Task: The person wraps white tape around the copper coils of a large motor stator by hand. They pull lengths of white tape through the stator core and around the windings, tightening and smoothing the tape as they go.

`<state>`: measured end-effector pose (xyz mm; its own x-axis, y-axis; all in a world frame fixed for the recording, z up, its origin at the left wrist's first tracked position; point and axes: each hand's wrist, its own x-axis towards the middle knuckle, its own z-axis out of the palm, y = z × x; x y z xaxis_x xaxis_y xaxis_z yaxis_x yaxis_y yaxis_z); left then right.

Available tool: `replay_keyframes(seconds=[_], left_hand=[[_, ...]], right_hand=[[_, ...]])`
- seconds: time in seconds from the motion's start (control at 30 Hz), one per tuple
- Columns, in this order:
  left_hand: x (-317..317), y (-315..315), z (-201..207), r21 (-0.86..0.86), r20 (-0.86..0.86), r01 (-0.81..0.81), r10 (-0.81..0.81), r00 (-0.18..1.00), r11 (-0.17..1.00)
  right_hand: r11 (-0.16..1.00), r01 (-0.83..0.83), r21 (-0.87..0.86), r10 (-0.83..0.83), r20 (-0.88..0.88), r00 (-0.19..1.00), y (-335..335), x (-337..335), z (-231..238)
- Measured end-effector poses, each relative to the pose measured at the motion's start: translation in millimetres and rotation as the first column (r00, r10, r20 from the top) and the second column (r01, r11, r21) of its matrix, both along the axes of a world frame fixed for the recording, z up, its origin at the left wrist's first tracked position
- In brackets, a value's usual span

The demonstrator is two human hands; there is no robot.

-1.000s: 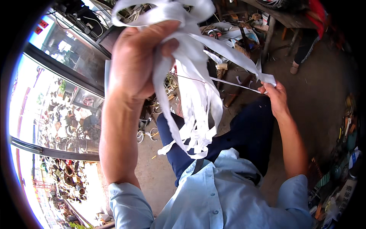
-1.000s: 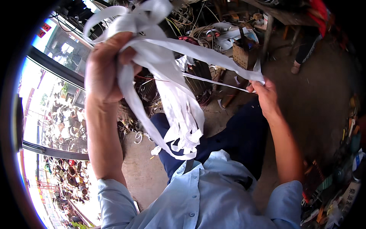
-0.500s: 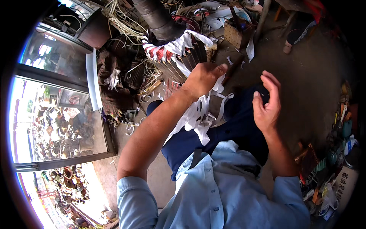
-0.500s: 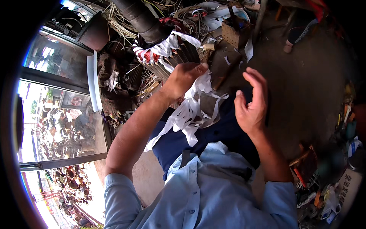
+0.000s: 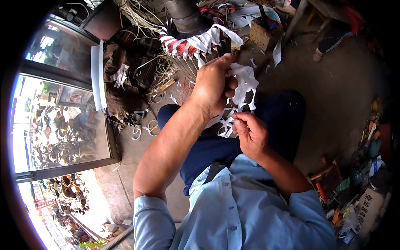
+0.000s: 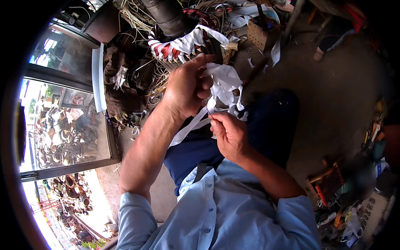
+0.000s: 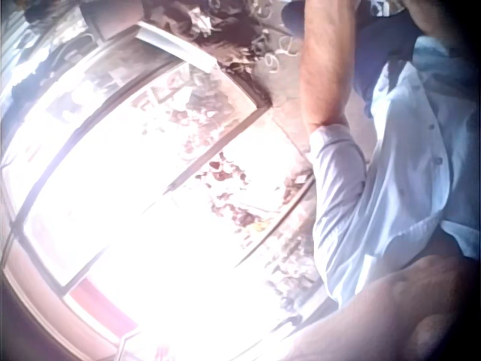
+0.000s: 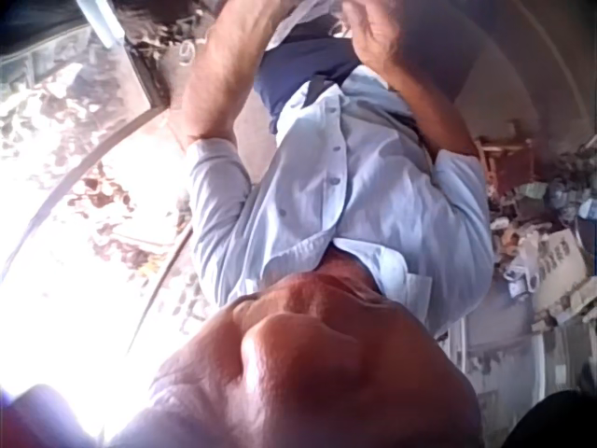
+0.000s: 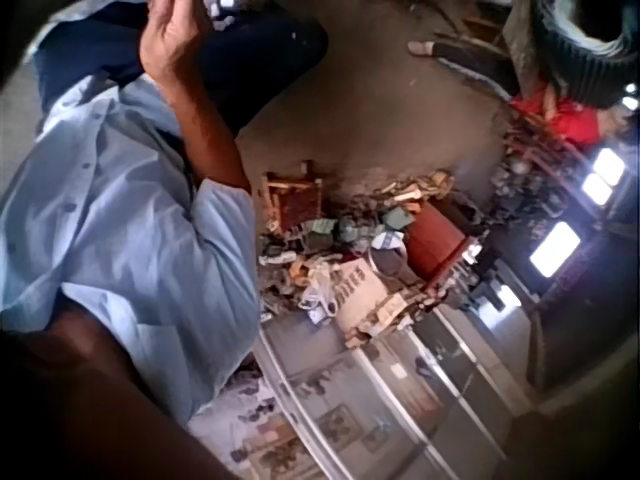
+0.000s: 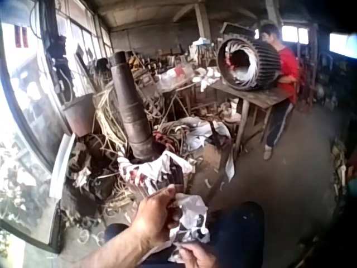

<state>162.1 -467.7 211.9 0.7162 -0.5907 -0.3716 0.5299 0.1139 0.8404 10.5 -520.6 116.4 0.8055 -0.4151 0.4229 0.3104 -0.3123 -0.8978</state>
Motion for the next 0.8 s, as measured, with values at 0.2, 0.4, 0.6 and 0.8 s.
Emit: replay_keyframes(seconds=[0.2, 0.4, 0.6, 0.8], left_hand=[[17, 31, -58, 0.313, -0.086, 0.516, -0.517, 0.852, 0.798], [-4, 49, -63, 0.702, 0.696, -0.284, -0.714, 0.077, 0.653], [-8, 71, -54, 0.309, 0.950, -0.084, -0.311, -0.014, 0.948], [7, 107, -74, 0.199, 0.844, -0.054, -0.144, 0.517, 0.978]], right_hand=[[0.922, 0.135, 0.362, -0.128, -0.045, 0.991, -37, -36, 23], [0.950, 0.173, 0.259, -0.113, -0.229, 0.967, -68, -30, 34], [0.996, -0.076, 0.046, 0.087, -0.321, 0.943, -59, -14, 62], [0.878, -0.101, -0.468, 0.051, -0.118, 0.992, -68, 19, 99]])
